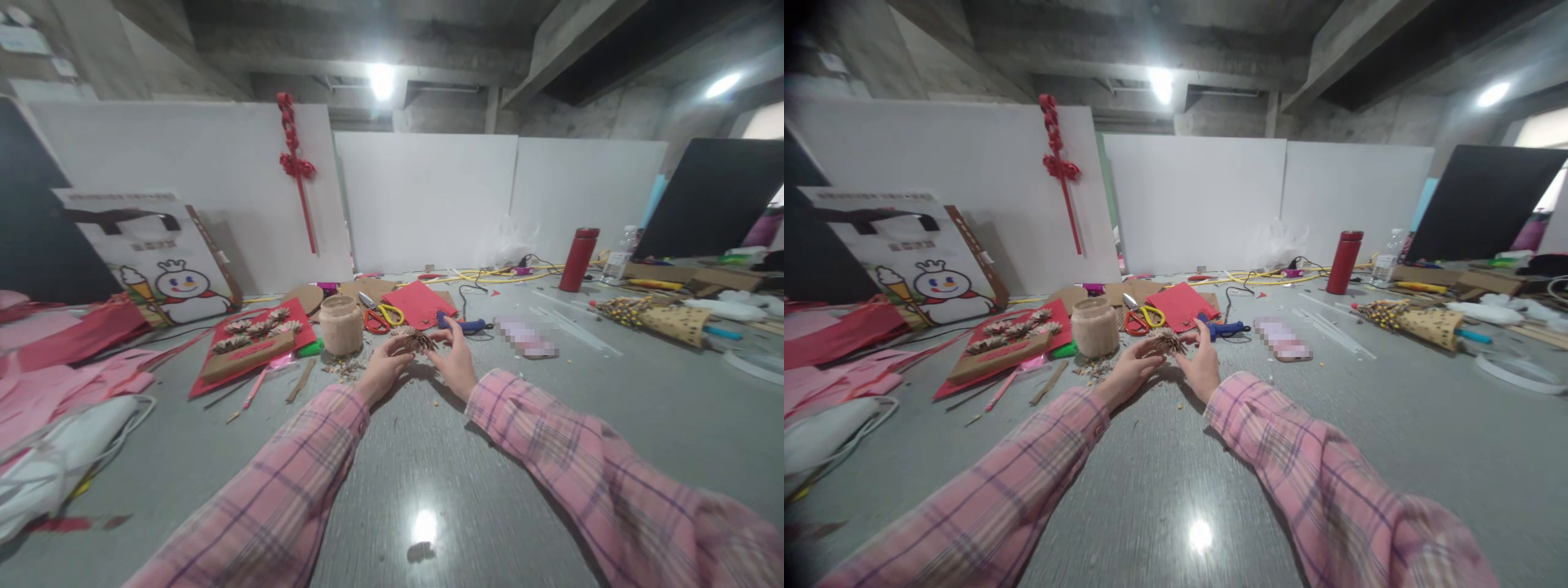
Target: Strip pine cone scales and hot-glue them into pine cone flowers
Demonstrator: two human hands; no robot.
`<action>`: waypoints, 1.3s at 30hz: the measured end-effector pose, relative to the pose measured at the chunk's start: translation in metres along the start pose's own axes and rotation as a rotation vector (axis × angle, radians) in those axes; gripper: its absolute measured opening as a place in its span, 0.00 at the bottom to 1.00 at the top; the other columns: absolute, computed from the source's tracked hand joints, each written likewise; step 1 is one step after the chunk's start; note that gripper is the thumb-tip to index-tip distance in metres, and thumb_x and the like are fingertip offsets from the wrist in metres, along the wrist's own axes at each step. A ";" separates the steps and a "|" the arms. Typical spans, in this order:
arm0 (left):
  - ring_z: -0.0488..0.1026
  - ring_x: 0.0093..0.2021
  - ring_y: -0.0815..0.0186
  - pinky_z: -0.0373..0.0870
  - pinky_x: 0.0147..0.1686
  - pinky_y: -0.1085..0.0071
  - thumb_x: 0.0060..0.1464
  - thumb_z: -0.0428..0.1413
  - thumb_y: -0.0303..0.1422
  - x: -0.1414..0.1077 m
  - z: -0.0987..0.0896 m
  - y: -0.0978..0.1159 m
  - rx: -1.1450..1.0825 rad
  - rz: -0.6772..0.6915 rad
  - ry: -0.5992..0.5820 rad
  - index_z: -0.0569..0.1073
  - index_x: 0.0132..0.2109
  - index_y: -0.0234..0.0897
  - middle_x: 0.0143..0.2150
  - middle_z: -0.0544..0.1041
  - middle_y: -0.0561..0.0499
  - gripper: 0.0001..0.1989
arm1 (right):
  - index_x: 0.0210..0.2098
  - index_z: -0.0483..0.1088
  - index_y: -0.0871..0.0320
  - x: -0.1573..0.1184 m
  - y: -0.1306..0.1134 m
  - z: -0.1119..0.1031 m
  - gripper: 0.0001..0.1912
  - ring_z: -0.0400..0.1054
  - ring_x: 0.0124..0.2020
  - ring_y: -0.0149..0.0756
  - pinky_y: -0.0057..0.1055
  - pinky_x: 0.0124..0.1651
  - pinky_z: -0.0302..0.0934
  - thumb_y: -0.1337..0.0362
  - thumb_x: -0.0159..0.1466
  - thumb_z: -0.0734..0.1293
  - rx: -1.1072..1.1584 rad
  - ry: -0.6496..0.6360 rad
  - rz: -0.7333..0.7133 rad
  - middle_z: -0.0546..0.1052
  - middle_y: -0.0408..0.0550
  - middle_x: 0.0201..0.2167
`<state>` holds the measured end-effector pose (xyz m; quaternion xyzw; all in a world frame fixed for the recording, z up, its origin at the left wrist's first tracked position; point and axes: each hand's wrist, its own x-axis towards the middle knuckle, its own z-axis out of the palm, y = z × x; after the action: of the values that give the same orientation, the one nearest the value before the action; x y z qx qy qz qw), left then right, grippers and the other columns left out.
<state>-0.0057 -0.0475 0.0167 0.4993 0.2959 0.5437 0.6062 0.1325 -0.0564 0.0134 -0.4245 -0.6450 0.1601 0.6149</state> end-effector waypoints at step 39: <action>0.71 0.36 0.67 0.66 0.39 0.68 0.34 0.56 0.29 0.013 -0.019 0.000 0.085 0.322 0.636 0.65 0.38 0.32 0.33 0.73 0.49 0.18 | 0.44 0.57 0.61 -0.006 -0.008 -0.002 0.19 0.56 0.42 0.39 0.37 0.45 0.44 0.66 0.52 0.57 -0.559 0.157 -0.256 0.65 0.52 0.39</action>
<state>-0.0195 -0.0301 0.0130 0.3703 0.4097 0.7476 0.3689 0.1306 -0.0663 0.0160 -0.5034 -0.6630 -0.1354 0.5373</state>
